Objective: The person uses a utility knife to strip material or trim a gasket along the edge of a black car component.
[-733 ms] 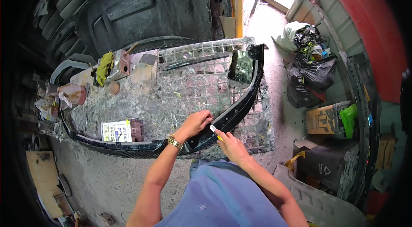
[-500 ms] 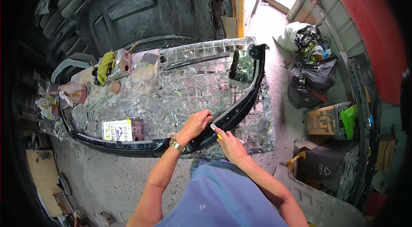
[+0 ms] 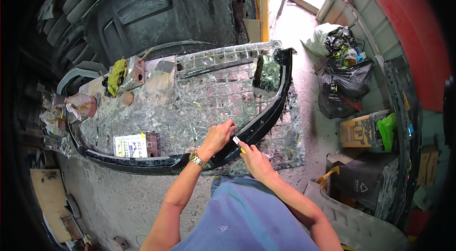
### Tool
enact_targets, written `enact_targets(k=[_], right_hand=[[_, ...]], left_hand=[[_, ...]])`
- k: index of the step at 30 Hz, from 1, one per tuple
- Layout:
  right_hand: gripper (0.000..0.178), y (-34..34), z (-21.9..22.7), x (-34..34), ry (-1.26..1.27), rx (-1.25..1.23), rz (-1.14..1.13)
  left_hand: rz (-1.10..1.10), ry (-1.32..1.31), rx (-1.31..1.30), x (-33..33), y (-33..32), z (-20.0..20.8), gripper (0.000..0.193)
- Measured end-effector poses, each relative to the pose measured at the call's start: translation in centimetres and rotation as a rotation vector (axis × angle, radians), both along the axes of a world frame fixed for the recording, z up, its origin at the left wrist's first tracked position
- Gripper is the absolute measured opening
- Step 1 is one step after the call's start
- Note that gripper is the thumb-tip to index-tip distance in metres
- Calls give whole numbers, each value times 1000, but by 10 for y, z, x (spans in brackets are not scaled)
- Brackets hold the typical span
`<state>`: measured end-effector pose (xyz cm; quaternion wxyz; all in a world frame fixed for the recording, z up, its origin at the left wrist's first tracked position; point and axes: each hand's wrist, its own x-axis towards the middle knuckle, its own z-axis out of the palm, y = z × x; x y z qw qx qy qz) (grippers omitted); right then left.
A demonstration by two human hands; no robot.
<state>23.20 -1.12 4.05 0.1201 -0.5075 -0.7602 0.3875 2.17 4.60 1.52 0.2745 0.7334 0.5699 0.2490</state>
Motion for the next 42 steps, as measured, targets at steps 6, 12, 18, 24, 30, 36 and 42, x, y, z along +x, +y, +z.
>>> enact_targets(k=[6, 12, 18, 24, 30, 36, 42], right_hand=[[43, 7, 6, -8, -12, -35, 16], [44, 0, 6, -1, -72, -60, 38], [45, -2, 0, 2, -44, -42, 13], [45, 2, 1, -2, -39, -3, 4], [47, 3, 5, -2, -61, 28, 84], [47, -2, 4, 6, -61, -4, 61], [44, -1, 2, 5, -55, 0, 23]], left_hand=[[12, 28, 11, 0, -1, 2, 16], [-5, 63, 26, 1, 1, 2, 15], [8, 71, 64, 0, 1, -6, 15], [12, 76, 45, 3, 1, -1, 14], [18, 83, 55, 2, 1, -4, 14], [31, 83, 32, 4, 3, -2, 13], [43, 78, 31, 4, 3, -2, 13]])
